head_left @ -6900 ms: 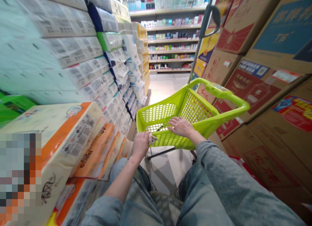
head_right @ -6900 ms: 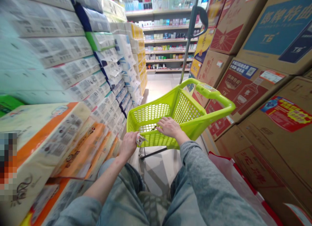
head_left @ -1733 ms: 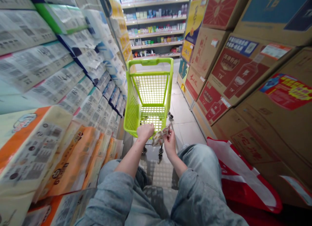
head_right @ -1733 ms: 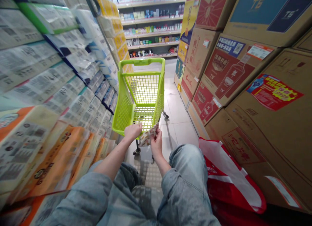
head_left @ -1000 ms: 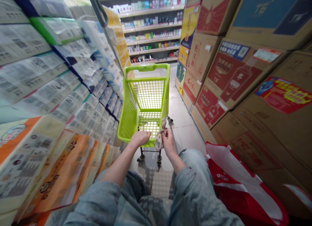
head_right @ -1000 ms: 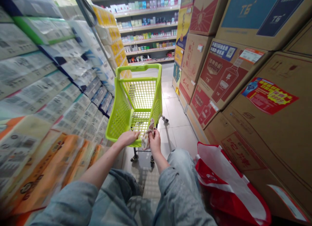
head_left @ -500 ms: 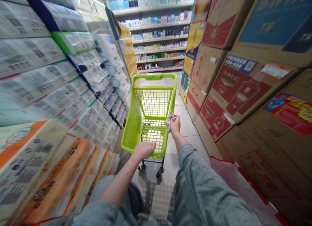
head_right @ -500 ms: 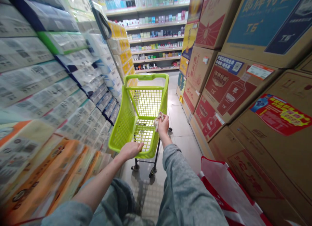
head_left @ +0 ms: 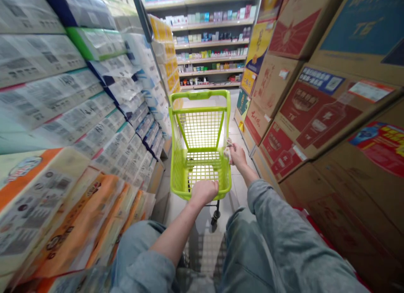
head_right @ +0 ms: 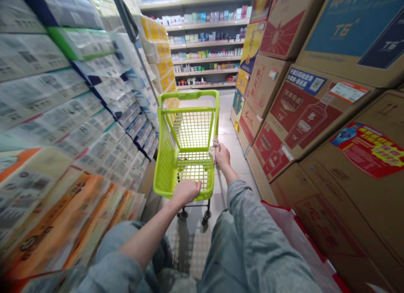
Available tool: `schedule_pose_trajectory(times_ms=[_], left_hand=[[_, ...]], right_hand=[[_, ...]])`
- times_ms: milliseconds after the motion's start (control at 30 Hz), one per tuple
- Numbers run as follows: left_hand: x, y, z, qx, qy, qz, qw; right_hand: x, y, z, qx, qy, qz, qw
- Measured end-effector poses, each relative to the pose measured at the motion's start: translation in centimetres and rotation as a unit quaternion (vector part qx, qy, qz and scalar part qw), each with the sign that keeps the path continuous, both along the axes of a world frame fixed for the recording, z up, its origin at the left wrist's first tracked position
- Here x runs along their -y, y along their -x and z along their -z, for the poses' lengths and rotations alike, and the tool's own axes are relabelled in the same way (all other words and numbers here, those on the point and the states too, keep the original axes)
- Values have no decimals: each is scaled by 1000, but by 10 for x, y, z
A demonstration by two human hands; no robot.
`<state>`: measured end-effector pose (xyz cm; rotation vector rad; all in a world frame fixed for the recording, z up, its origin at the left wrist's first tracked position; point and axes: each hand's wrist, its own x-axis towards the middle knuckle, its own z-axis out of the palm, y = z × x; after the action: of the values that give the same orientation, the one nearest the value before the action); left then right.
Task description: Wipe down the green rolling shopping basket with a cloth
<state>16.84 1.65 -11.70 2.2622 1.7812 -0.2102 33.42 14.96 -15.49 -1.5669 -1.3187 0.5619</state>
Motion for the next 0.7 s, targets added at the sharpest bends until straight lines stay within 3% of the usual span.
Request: schedule_pose_trajectory(times_ms=[167,300,500,700], left_hand=[[-12,-2,-4,-1,5,-23,1000],[-16,6,-4,-19,11,-44,999],[-12,20,-2,-32,21,-62,997],[-12,21,-8,-40,15,-40,998]], right_hand=[[71,10,21,-35,-33,-46,998],[110,30,40,-88,-60,-54,993],[138,64,62,-126,-94,39,987],[145,88,80,-181,-89,108,973]])
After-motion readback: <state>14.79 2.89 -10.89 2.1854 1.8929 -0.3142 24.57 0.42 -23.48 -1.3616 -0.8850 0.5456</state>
